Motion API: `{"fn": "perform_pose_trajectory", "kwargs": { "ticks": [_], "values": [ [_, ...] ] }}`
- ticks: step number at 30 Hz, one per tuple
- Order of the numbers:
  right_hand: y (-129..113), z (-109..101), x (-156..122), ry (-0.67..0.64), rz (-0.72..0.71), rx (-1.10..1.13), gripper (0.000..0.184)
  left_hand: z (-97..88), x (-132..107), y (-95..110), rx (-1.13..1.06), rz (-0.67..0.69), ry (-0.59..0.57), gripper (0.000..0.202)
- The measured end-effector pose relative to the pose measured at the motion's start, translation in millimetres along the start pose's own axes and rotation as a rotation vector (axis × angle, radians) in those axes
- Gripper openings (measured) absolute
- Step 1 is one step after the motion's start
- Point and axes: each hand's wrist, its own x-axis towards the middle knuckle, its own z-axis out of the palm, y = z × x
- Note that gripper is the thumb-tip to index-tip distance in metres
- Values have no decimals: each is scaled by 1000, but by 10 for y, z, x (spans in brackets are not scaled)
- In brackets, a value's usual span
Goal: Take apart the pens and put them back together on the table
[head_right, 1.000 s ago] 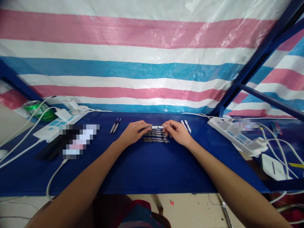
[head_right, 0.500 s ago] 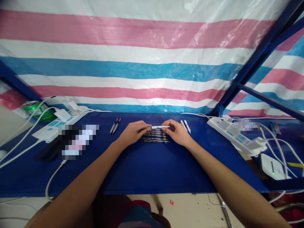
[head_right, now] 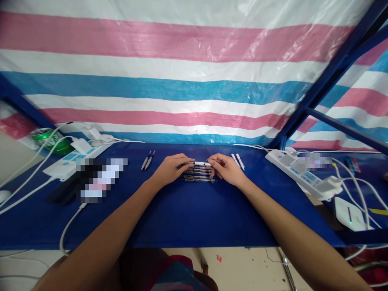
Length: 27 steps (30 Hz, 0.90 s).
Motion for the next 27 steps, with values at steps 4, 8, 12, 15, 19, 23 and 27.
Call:
{"fn": "perform_pose_trajectory", "kwargs": {
  "ticks": [4, 8, 12, 15, 19, 23, 27],
  "values": [
    [-33, 2, -12, 4, 0, 1, 45, 2, -2, -7, 4, 8, 3, 24],
    [-36, 4, -11, -26, 30, -2, 44, 1, -3, -11, 6, 18, 10, 24],
    [-5, -1, -4, 14, -30, -8, 42, 4, -5, -20, 17, 14, 16, 23],
    [19, -5, -1, -36, 20, 22, 43, 9, -5, -25, 14, 13, 7, 23],
    [34, -30, 18, 40, -109, -45, 34, 5, -2, -16, 32, -19, 13, 22],
    [20, -69, 30, 128, -182, -108, 29, -10, 8, -9, 66, -43, 46, 20],
    [-21, -86, 16, 167, -183, -116, 31, -17, 16, -33, 120, -48, 96, 17]
  ]
}}
